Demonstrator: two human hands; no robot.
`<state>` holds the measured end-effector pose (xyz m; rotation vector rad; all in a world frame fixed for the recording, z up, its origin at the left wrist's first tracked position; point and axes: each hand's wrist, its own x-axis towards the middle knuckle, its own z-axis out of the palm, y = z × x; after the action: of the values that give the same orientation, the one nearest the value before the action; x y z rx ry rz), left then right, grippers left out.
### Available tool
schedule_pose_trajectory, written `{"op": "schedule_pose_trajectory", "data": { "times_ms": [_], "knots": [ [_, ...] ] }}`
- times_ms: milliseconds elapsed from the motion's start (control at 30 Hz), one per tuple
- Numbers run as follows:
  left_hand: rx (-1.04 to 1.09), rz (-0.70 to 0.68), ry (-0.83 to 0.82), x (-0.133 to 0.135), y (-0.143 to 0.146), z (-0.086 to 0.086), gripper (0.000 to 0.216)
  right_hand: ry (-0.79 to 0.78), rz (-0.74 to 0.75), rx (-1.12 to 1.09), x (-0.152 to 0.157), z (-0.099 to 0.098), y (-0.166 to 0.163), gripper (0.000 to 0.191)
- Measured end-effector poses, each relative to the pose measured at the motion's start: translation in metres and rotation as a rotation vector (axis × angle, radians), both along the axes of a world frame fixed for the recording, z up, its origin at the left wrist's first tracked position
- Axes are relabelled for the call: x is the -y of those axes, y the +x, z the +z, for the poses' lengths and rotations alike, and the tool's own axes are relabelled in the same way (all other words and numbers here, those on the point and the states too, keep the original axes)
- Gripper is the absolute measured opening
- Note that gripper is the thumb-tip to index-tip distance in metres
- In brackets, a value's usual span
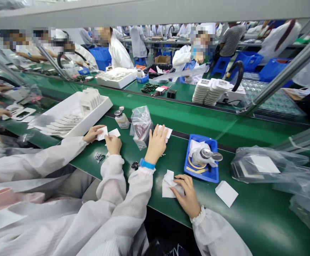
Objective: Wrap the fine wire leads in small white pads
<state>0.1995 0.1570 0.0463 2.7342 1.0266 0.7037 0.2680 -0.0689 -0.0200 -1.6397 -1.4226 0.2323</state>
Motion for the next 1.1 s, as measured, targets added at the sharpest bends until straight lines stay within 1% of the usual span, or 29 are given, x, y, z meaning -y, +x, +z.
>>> {"op": "schedule_pose_trajectory", "data": {
  "times_ms": [67, 100, 167, 233, 333, 400, 433, 533, 633, 733, 867, 967, 1100],
  "knots": [
    [-0.023, -0.009, -0.040, -0.017, 0.009, -0.017, 0.043, 0.007, -0.040, -0.030, 0.000, 0.001, 0.000, 0.009],
    [-0.029, -0.016, -0.054, -0.021, 0.009, -0.025, 0.044, 0.006, -0.056, -0.039, 0.000, 0.001, -0.001, 0.007],
    [-0.025, -0.028, -0.070, -0.022, 0.004, -0.036, 0.051, 0.003, -0.082, -0.053, -0.001, 0.001, -0.001, 0.006],
    [-0.002, -0.037, -0.072, -0.013, -0.006, -0.039, 0.053, 0.000, -0.106, -0.073, -0.003, 0.001, -0.003, 0.007],
    [0.036, -0.059, -0.079, 0.019, -0.027, -0.033, 0.047, 0.002, -0.139, -0.100, -0.008, 0.001, -0.004, 0.009],
    [0.083, -0.081, -0.121, 0.048, -0.045, -0.032, 0.041, 0.012, -0.154, -0.114, -0.010, 0.002, -0.003, 0.009],
    [0.134, -0.087, -0.170, 0.063, -0.054, -0.033, 0.039, 0.018, -0.158, -0.118, -0.011, 0.002, -0.003, 0.009],
    [0.205, 0.000, -0.281, 0.102, -0.077, -0.046, 0.031, 0.030, -0.151, -0.110, -0.010, 0.002, 0.000, 0.014],
    [0.202, 0.081, -0.319, 0.123, -0.090, -0.061, 0.031, 0.016, -0.135, -0.070, -0.001, 0.003, 0.003, 0.015],
    [0.214, 0.088, -0.362, 0.129, -0.090, -0.068, 0.033, -0.026, -0.114, -0.012, 0.011, 0.006, -0.002, 0.012],
    [0.232, 0.065, -0.414, 0.129, -0.083, -0.068, 0.035, -0.111, -0.101, 0.074, 0.022, 0.010, -0.018, 0.008],
    [0.244, 0.063, -0.437, 0.128, -0.078, -0.067, 0.034, -0.168, -0.158, 0.125, 0.018, 0.008, -0.026, 0.011],
    [0.262, 0.035, -0.473, 0.129, -0.075, -0.066, 0.031, -0.227, -0.262, 0.193, 0.003, 0.002, -0.027, 0.021]
  ]
}}
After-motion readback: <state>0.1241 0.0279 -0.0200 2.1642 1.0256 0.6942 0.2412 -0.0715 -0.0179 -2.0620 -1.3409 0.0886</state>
